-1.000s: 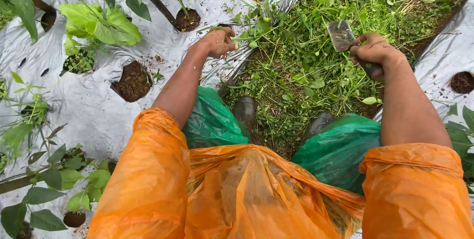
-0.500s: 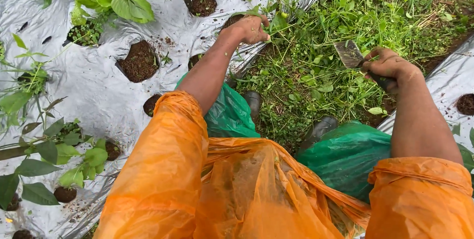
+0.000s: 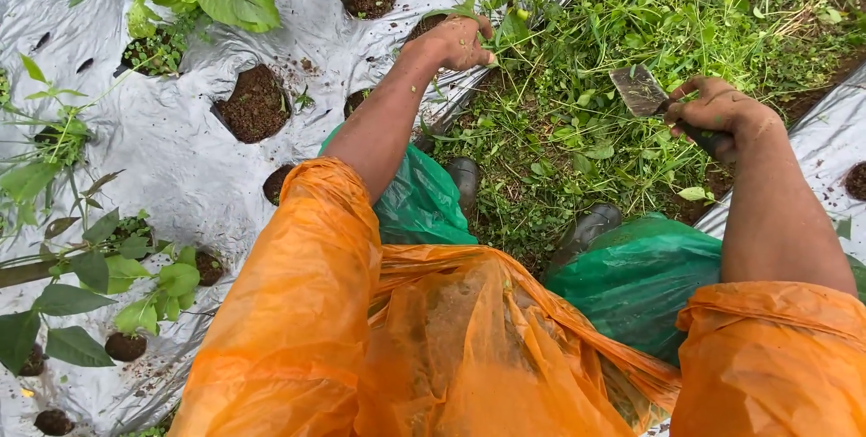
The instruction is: Using a hand sickle and hands to remove weeds from a vegetable field with plastic mulch.
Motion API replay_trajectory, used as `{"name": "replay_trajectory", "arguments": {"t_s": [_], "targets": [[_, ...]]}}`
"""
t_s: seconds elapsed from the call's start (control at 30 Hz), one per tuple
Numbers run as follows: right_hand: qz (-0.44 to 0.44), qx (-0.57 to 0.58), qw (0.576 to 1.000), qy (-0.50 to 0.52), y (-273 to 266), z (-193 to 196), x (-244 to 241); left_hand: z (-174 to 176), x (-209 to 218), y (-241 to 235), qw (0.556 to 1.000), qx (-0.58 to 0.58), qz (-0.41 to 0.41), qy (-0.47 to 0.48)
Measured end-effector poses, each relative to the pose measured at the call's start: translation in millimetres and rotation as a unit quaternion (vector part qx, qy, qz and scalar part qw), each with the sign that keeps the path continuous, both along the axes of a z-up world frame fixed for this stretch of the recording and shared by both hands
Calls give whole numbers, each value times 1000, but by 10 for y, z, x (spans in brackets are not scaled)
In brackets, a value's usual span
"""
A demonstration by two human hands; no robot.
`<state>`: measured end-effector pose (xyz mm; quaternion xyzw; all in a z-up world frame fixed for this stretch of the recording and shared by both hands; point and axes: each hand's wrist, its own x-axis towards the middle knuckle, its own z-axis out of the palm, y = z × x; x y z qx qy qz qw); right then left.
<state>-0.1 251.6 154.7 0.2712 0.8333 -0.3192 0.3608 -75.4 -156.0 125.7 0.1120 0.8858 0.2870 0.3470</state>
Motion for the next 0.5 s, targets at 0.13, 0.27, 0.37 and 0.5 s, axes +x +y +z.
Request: {"name": "replay_trajectory", "arguments": {"t_s": [0.13,0.27,0.37,0.5], "targets": [[29,25,999,-12,18,4,2,-48,-25,-8,1000,7,-1,-1],[-1,5,1000,2,15,19,58,-135,-61,-20,999,6,-29,18],[-3,-3,1000,-1,71,9,81,-91,-52,31,1000,2,-15,8],[-26,-16,1000,6,97,48,127,-125,-102,93,1000,-9,-18,4]]}}
